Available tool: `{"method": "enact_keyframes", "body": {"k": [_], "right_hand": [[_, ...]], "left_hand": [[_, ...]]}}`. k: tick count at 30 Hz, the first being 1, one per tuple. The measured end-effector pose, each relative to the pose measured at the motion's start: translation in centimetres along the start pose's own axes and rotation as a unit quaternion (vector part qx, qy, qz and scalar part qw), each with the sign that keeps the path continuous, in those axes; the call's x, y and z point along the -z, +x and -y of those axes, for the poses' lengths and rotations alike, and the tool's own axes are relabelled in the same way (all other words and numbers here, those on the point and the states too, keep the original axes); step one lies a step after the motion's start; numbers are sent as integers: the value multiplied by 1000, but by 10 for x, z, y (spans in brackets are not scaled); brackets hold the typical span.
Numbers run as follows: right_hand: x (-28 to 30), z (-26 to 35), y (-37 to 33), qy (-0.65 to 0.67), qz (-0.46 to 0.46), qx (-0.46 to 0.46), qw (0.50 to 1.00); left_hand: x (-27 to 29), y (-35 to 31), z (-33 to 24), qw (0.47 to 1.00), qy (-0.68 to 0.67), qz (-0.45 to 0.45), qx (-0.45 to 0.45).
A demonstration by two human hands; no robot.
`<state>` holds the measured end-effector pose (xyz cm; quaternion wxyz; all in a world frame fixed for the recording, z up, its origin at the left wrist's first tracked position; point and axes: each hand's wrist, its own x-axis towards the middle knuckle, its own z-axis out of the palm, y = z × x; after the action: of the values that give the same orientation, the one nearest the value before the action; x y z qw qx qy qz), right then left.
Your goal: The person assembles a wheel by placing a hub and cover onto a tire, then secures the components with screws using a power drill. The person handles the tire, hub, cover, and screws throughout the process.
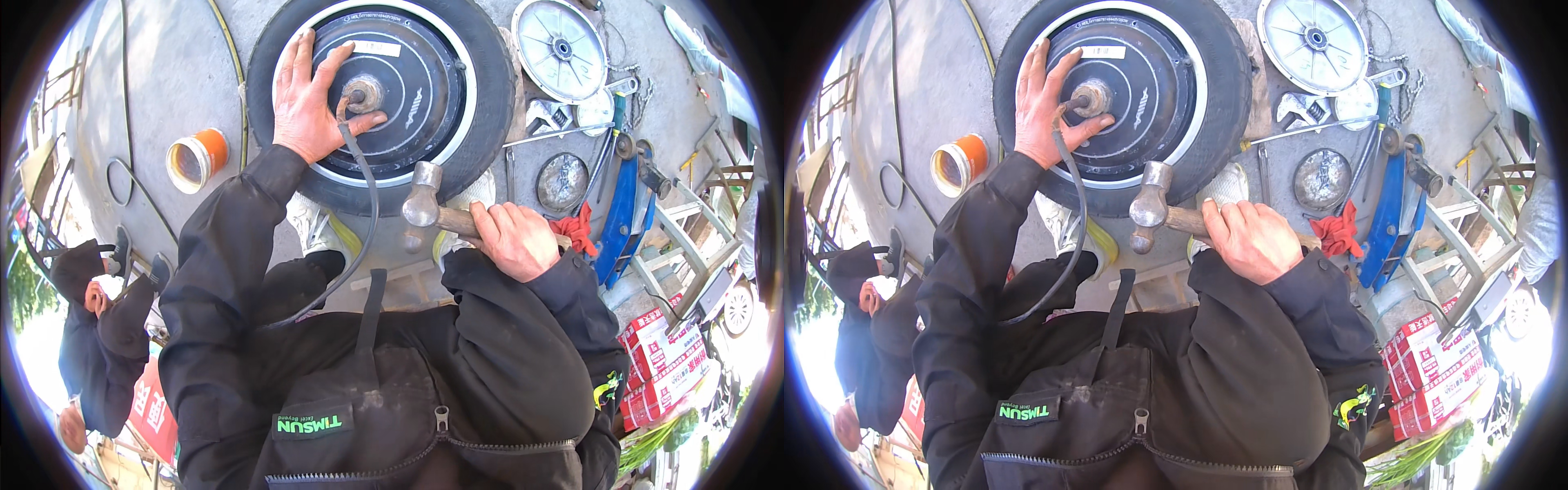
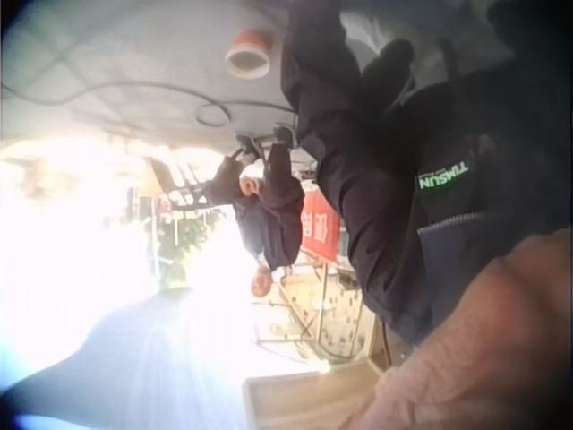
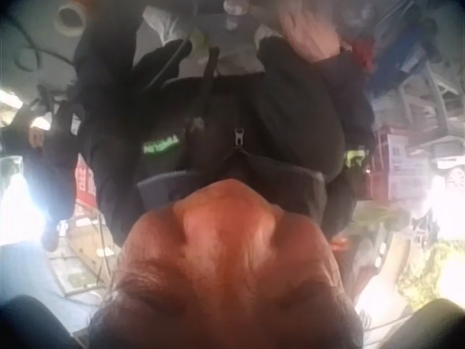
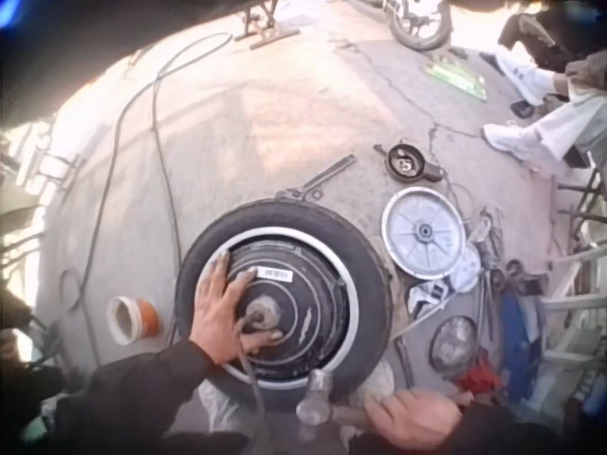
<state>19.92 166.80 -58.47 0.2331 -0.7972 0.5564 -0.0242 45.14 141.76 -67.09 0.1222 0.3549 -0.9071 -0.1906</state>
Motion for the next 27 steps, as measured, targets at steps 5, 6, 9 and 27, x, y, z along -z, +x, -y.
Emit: {"method": "enact_keyframes", "body": {"k": [5,6,9,27], "right_hand": [[-20,0,-24,21,-101,-78,992],[-35,-2,-38,15,-136,-123,983],[-88,1,-86,7,-196,-255,947],[-46,2,111,80,-242,-169,952]], "left_hand": [[-2,-2,-4,1000,-12,-7,18],[-1,-2,-5,1000,-10,-10,20],[0,-2,-7,1000,-10,-6,27],[1,1,-8,999,-36,-13,24]]}}
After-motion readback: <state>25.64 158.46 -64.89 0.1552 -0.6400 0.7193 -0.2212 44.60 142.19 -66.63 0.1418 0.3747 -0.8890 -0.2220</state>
